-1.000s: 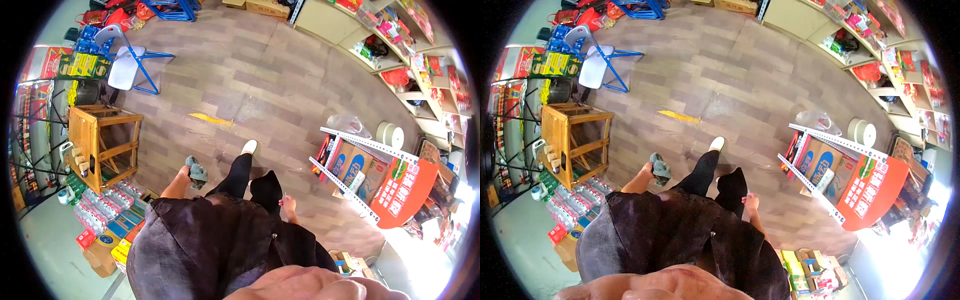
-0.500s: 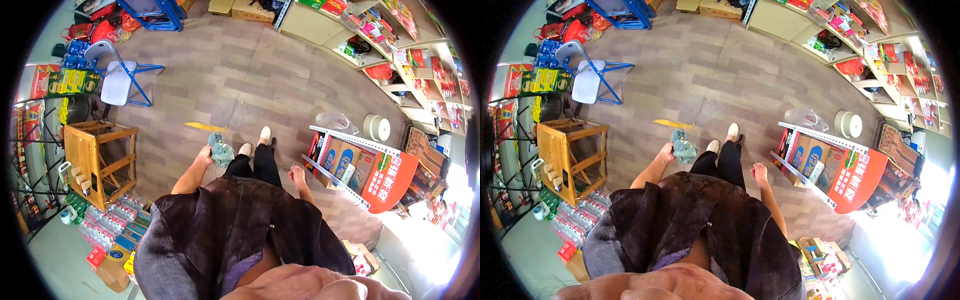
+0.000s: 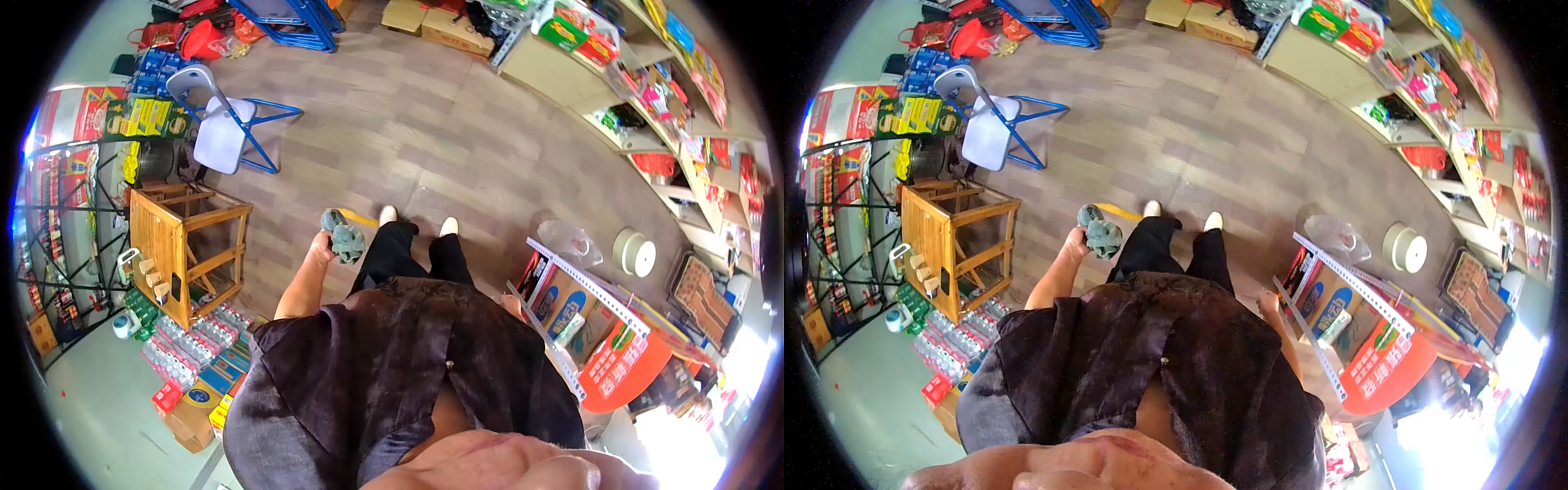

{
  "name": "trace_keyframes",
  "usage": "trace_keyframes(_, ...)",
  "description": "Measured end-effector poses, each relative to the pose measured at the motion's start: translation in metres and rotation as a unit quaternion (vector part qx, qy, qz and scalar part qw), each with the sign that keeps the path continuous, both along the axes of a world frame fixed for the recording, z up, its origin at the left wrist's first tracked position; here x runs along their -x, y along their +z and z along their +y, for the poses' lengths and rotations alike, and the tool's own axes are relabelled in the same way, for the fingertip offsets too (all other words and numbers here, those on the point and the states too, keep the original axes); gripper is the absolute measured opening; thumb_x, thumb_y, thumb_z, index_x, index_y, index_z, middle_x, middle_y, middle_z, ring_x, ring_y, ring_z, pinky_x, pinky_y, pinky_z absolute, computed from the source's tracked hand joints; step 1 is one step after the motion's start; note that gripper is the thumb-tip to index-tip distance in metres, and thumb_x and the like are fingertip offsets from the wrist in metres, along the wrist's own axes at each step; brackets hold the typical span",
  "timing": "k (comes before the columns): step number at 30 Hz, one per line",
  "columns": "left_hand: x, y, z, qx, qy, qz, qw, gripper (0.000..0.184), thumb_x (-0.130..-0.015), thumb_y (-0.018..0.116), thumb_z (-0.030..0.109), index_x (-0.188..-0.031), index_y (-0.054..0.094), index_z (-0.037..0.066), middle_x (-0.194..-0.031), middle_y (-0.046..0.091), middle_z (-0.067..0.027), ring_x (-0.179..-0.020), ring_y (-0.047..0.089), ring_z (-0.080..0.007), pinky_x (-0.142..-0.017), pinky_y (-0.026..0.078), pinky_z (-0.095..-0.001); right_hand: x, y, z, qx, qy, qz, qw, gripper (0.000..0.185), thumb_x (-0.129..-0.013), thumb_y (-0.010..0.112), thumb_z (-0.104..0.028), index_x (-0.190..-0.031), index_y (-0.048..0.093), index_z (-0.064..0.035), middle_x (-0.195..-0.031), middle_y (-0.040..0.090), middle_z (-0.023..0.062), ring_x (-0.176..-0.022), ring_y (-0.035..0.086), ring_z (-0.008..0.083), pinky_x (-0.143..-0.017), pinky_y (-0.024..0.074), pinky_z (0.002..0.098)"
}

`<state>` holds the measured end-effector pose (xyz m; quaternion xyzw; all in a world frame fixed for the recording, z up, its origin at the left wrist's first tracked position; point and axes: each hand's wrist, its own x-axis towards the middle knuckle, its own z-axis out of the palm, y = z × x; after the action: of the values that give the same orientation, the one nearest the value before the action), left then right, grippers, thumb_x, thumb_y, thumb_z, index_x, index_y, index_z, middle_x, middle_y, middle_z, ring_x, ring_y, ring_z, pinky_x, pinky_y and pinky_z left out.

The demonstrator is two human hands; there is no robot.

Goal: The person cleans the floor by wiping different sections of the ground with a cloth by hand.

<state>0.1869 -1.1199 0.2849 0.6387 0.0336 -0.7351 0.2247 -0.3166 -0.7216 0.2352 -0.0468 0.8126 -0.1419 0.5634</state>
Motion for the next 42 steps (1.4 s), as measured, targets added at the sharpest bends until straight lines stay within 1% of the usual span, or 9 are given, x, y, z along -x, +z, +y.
trace_keyframes(3,-0.015,0.003,-0.043,0.020,0.032,0.011,0.999,0.044,-0.073,0.044,0.000,-0.116,0.051,0.005,-0.102,0.062,-0.0151,-0.094,0.061,-0.0363,-0.083,0.052,-0.0549,0.017,-0.035,-0.035,0.163,0.197,0.054,0.965,0.016,-0.081,0.057,-0.017,-0.071,0.061,-0.0057,-0.055,0.053,0.0056,-0.044,0.053,0.0202,-0.041,0.0409,0.0333)
trace_keyframes(5,-0.033,-0.003,-0.071,0.020,0.043,0.021,0.999,0.044,-0.072,0.045,0.002,-0.115,0.052,0.005,-0.102,0.062,-0.0148,-0.095,0.061,-0.0361,-0.086,0.051,-0.0548,0.003,-0.008,-0.103,0.064,-0.160,-0.074,0.982,0.015,-0.082,0.055,-0.014,-0.070,0.060,-0.0073,-0.053,0.048,-0.0001,-0.043,0.047,0.0128,-0.040,0.0358,0.0293)
trace_keyframes(7,-0.049,-0.012,-0.103,-0.012,0.037,0.027,0.999,0.044,-0.070,0.045,0.003,-0.113,0.054,0.004,-0.101,0.062,-0.0144,-0.096,0.061,-0.0363,-0.088,0.050,-0.0542,-0.005,0.002,-0.151,0.035,-0.227,-0.149,0.962,0.010,-0.085,0.056,-0.014,-0.075,0.055,-0.0096,-0.050,0.041,-0.0004,-0.040,0.043,0.0145,-0.034,0.0286,0.0319)
trace_keyframes(15,-0.077,-0.061,-0.250,-0.026,-0.045,0.012,0.999,0.027,-0.064,0.051,0.004,-0.091,0.054,0.004,-0.085,0.059,-0.0114,-0.084,0.059,-0.0341,-0.081,0.051,-0.0480,-0.122,0.031,-0.251,-0.045,-0.158,-0.093,0.982,0.011,-0.084,0.055,-0.019,-0.084,0.059,-0.0081,-0.056,0.047,0.0016,-0.043,0.042,0.0135,-0.038,0.0335,0.0297)
trace_keyframes(25,-0.020,-0.095,-0.449,0.040,-0.185,-0.033,0.981,0.023,-0.086,0.048,0.012,-0.109,0.053,0.008,-0.097,0.057,-0.0099,-0.086,0.059,-0.0266,-0.074,0.053,-0.0445,-0.183,0.043,-0.347,-0.076,-0.235,-0.052,0.968,0.015,-0.083,0.056,-0.019,-0.089,0.061,-0.0067,-0.057,0.050,0.0018,-0.045,0.046,0.0142,-0.040,0.0383,0.0295)
trace_keyframes(29,0.016,-0.136,-0.538,0.140,-0.333,-0.068,0.930,0.030,-0.086,0.051,0.015,-0.115,0.057,0.008,-0.101,0.059,-0.0086,-0.089,0.059,-0.0236,-0.075,0.051,-0.0408,-0.160,-0.037,-0.400,-0.040,-0.272,-0.090,0.957,0.016,-0.084,0.056,-0.021,-0.090,0.063,-0.0073,-0.058,0.051,0.0007,-0.045,0.046,0.0136,-0.041,0.0387,0.0292)
trace_keyframes(31,0.060,-0.105,-0.566,0.228,-0.528,-0.305,0.759,0.031,-0.084,0.053,0.016,-0.113,0.060,0.006,-0.101,0.063,-0.0132,-0.090,0.061,-0.0286,-0.077,0.049,-0.0430,-0.163,-0.100,-0.395,0.115,-0.085,0.010,0.990,0.015,-0.087,0.056,-0.023,-0.084,0.058,-0.0083,-0.056,0.045,-0.0008,-0.044,0.040,0.0103,-0.040,0.0328,0.0257)
trace_keyframes(33,0.051,-0.172,-0.606,0.293,-0.575,-0.267,0.716,0.033,-0.084,0.053,0.016,-0.114,0.060,0.005,-0.100,0.064,-0.0165,-0.092,0.061,-0.0328,-0.078,0.049,-0.0439,-0.136,-0.033,-0.529,-0.006,-0.261,-0.041,0.965,0.016,-0.089,0.056,-0.024,-0.086,0.059,-0.0088,-0.056,0.044,-0.0024,-0.043,0.037,0.0073,-0.039,0.0304,0.0243)
trace_keyframes(42,0.146,-0.360,-0.788,0.524,-0.673,-0.228,0.471,0.040,-0.079,0.057,0.013,-0.119,0.059,0.006,-0.116,0.058,-0.0230,-0.108,0.055,-0.0404,-0.093,0.045,-0.0422,-0.102,-0.107,-0.734,0.146,-0.238,-0.018,0.960,0.014,-0.092,0.055,-0.012,-0.084,0.057,-0.0013,-0.068,0.041,-0.0053,-0.063,0.036,0.0049,-0.056,0.0312,0.0222)
